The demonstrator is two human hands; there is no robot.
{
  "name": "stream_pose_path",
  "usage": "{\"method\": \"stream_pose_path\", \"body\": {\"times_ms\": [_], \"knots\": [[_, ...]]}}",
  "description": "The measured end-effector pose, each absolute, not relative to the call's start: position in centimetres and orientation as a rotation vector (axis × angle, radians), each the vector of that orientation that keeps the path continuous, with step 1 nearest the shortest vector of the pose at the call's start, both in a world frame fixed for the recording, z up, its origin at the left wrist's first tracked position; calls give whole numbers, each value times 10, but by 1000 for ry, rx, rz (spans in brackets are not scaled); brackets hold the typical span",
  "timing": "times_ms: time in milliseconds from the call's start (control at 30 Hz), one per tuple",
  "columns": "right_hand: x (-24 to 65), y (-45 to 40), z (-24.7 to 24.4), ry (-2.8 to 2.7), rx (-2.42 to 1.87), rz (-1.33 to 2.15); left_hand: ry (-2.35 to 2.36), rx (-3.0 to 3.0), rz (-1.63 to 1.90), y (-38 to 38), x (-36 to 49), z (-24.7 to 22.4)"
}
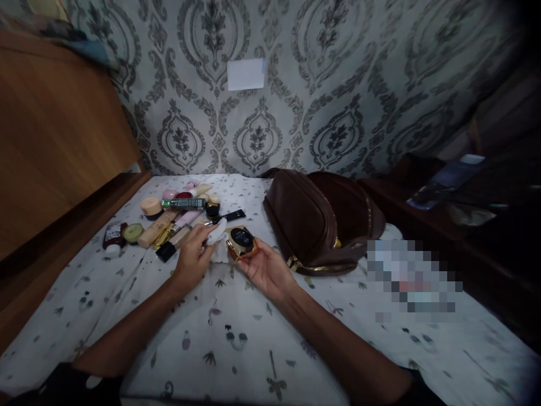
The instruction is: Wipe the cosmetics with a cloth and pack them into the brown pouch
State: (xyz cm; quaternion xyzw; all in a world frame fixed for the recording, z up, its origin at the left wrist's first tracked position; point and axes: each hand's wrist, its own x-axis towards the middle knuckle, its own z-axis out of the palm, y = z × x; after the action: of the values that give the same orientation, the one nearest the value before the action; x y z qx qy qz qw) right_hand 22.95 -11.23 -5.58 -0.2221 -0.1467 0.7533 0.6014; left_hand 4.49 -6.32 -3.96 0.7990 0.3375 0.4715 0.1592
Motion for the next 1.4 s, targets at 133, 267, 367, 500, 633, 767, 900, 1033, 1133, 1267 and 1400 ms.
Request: {"method": "stream_pose_path", "body": {"times_ms": [133,267,367,500,633,767,900,1033,1133,1267,1400], "knots": [[230,-112,-56,-263,-524,1789,945,2281,1363,-63,44,-38],[231,-112,-56,-219,-509,1818,880,2330,1379,-64,43,-36],[231,-111,-59,-195,-488,1813,803,2398,1373,-67,44,-38],[233,-107,-64,-147,-478,1782,629,2507,1310,-77,47,-40],[234,-107,-64,-165,-464,1781,541,2535,1299,-81,49,-39],[232,-109,-61,-187,-493,1847,671,2470,1381,-74,45,-35],[228,-113,-57,-234,-521,1863,840,2273,1438,-65,42,-34],[224,-120,-51,-338,-555,1853,885,2106,1421,-62,43,-34],[223,-125,-46,-391,-553,1830,881,2061,1362,-61,43,-35],[225,-124,-45,-390,-501,1815,855,2048,1321,-61,44,-35],[231,-114,-56,-295,-462,1772,816,2083,1322,-63,45,-35]]}}
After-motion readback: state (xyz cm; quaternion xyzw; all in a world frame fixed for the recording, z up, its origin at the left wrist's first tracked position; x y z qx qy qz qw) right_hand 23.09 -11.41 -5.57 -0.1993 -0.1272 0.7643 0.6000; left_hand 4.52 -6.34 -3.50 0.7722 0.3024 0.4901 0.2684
